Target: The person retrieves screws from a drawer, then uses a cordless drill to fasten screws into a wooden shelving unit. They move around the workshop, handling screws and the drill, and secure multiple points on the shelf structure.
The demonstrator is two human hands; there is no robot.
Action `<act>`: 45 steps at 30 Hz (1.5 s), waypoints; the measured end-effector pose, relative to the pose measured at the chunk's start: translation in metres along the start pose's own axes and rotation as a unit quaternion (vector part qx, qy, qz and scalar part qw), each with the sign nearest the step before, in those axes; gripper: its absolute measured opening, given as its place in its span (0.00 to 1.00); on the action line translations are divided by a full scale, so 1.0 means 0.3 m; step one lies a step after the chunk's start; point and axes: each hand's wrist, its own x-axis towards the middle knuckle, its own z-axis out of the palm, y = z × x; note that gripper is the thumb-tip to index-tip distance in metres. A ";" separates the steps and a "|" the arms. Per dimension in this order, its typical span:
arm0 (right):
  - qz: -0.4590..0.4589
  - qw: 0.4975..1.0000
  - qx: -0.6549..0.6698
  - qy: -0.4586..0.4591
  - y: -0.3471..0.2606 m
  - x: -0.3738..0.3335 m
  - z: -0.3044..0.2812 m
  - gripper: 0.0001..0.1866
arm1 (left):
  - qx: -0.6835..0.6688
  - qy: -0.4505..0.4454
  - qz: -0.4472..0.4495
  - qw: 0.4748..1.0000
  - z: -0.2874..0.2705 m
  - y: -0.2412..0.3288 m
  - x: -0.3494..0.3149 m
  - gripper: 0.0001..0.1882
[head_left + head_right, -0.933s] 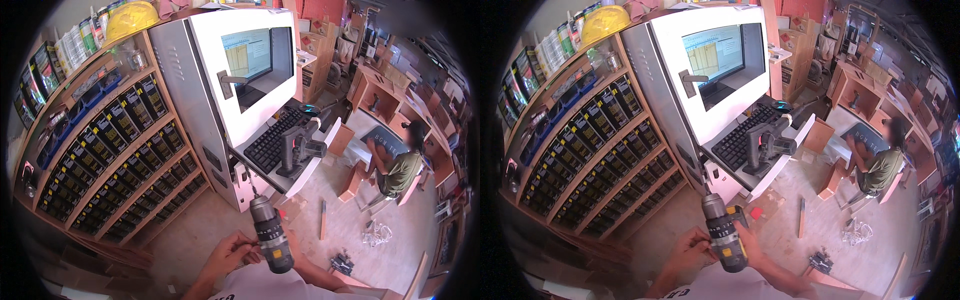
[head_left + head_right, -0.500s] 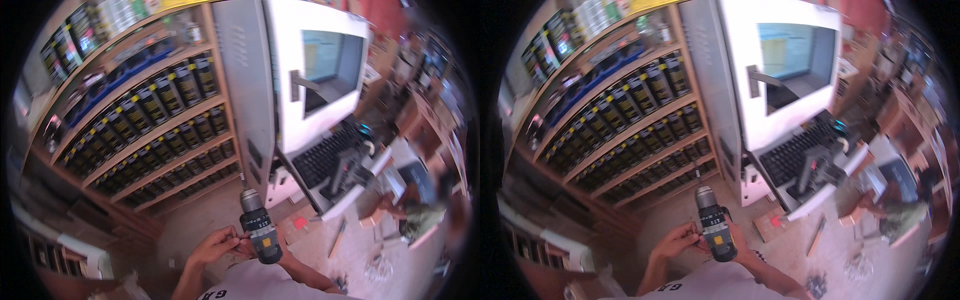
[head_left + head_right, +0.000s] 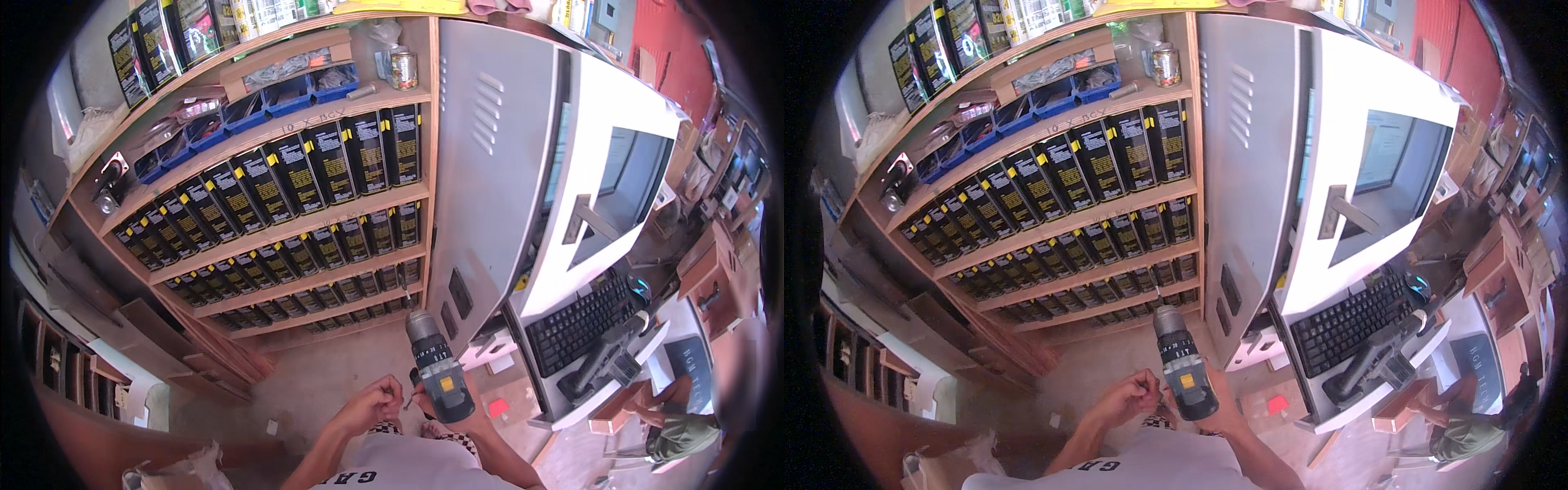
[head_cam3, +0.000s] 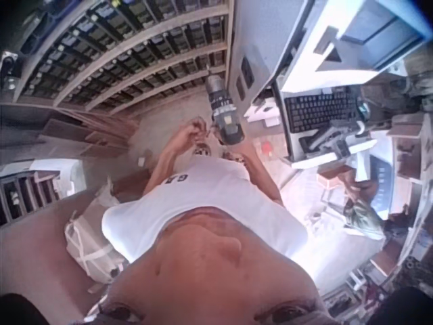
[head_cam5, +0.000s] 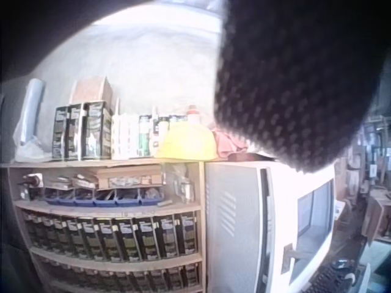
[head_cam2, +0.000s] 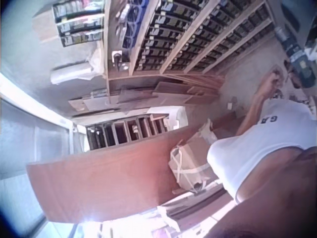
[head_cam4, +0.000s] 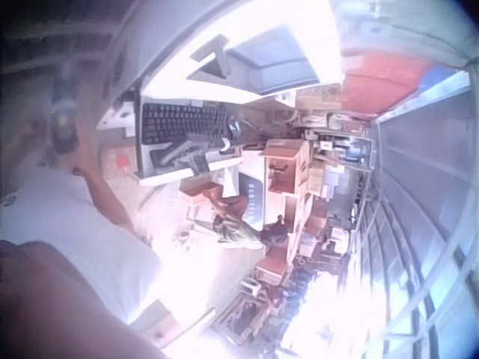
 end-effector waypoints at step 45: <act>-0.039 0.957 0.254 0.137 -0.096 0.553 0.058 0.30 | 0.222 -0.114 0.317 0.915 -0.125 1.307 0.353 0.10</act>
